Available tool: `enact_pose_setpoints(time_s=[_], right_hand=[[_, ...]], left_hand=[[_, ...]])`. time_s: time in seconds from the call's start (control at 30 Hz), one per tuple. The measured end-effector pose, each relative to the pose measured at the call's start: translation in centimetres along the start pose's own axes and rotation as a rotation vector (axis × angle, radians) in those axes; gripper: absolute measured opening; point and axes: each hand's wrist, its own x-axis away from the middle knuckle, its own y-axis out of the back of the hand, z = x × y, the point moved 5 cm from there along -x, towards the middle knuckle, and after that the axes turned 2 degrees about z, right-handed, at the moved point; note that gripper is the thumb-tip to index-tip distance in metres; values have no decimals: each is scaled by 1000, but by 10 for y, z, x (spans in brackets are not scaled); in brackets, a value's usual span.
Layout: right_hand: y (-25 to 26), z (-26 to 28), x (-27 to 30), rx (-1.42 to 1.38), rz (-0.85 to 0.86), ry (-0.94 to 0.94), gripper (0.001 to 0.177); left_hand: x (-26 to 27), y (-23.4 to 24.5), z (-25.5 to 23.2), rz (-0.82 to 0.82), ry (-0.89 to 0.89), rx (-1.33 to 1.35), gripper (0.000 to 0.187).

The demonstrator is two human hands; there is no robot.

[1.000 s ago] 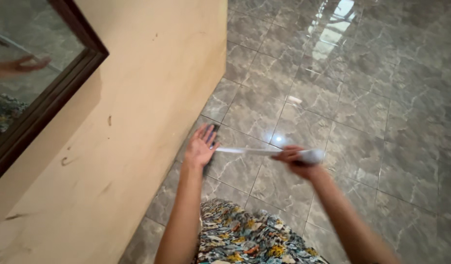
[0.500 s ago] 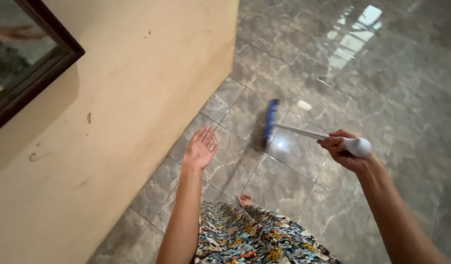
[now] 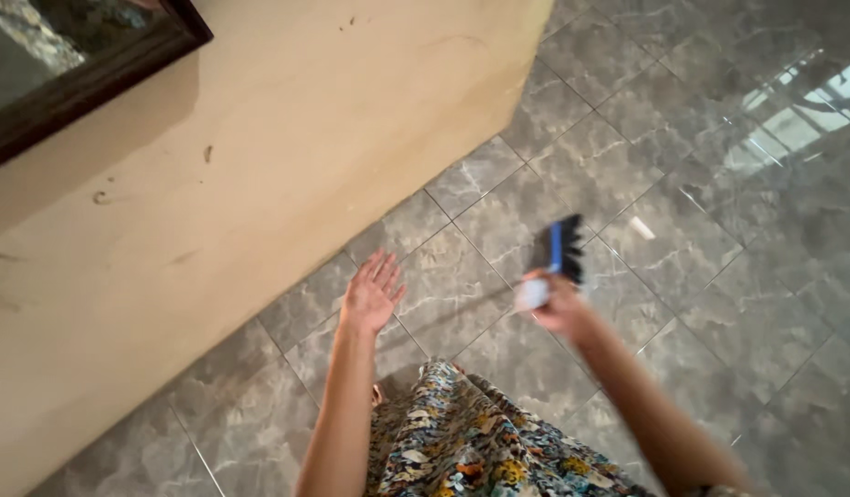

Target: The person sweeps the tiled floor using a long-handled broom, moving from a hallway area into an adjacent room. They sweep around furniture and large water bottles, gathering small debris and dust into a pile.

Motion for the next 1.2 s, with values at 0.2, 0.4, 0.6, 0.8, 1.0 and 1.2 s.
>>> enact_pose_setpoints(time_s=[0.2, 0.4, 0.6, 0.8, 1.0, 1.2], right_hand=[[-113, -95, 30, 65, -464, -24, 27], [-111, -21, 58, -110, -60, -155, 30], [-122, 81, 101, -208, -79, 25, 24], [-147, 92, 88, -155, -25, 39, 15], [-50, 73, 9, -76, -175, -18, 17], [4, 33, -28, 15, -313, -92, 17]], left_hand=[[-19, -20, 16, 40, -35, 66, 59], [-13, -35, 9, 31, -57, 77, 58], [-6, -16, 11, 18, -80, 107, 60], [7, 1, -8, -49, -92, 128, 61], [-8, 3, -29, -57, -41, 121, 61], [-17, 35, -71, 27, -10, 27, 61]])
